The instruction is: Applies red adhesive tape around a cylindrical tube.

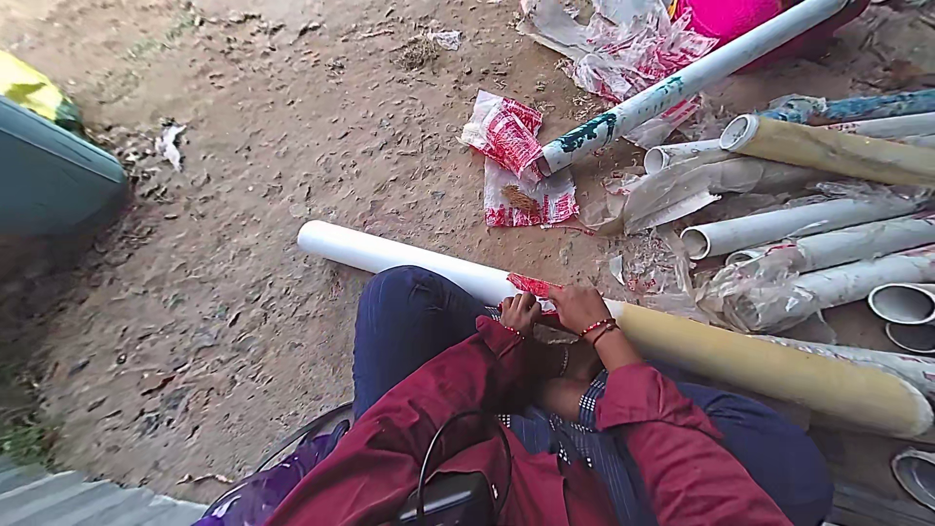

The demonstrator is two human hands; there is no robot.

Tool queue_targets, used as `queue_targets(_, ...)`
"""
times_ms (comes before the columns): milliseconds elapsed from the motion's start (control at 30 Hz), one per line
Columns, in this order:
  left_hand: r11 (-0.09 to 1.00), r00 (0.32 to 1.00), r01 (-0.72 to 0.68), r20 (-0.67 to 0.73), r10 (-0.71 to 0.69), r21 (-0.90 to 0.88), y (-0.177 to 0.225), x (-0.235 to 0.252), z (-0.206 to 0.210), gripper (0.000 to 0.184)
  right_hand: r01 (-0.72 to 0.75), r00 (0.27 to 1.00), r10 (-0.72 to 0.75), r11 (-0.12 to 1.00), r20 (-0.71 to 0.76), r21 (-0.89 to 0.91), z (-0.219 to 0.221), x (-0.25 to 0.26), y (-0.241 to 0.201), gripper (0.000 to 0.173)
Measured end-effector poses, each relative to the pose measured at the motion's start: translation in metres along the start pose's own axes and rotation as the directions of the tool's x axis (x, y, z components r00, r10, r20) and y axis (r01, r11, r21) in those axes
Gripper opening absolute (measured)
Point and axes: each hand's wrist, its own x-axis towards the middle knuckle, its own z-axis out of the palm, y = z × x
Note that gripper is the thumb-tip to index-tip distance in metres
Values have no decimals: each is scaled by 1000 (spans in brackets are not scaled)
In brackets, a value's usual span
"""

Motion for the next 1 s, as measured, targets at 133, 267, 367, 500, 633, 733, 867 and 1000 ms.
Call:
queue_targets(133, 999, 996, -52, -72, 53, 14, -6, -2, 10, 6, 55, 998, -54, 991, 14, -123, -1, -5, -4, 36)
queue_targets(267, 998, 996, 14, 90, -9, -56, -2, 2, -3, 11, 25, 1000, -23, 984, 18, -174, -4, -17, -1, 32)
queue_targets(367, 999, 992, 24, 127, -18, -43, -2, 4, -5, 12, 5, 1000, 1, 977, 24, -212, -2, -31, 6, 31)
queue_targets(500, 999, 960, 37, 277, -44, 30, 4, 10, -13, 22, -80, 988, 107, 971, 109, -226, -6, -51, 13, 31)
queue_targets(633, 975, 761, 113, 614, -208, 190, 22, 28, -28, 49, -313, 943, 309, 950, -124, -8, 4, -62, 52, 34)
queue_targets(733, 959, 706, 97, 661, -255, 266, 33, 33, -26, 46, -435, 745, 556, 824, -369, 363, 24, -50, 67, 35)
queue_targets(867, 970, 644, 61, 733, -220, 237, 31, 43, -27, 52, -485, 760, 606, 769, -233, 416, 47, -18, 59, 43)
queue_targets(1000, 972, 587, -5, 787, -188, 236, 28, 47, -27, 47, -459, 762, 586, 789, -276, 409, 61, 0, 58, 40)
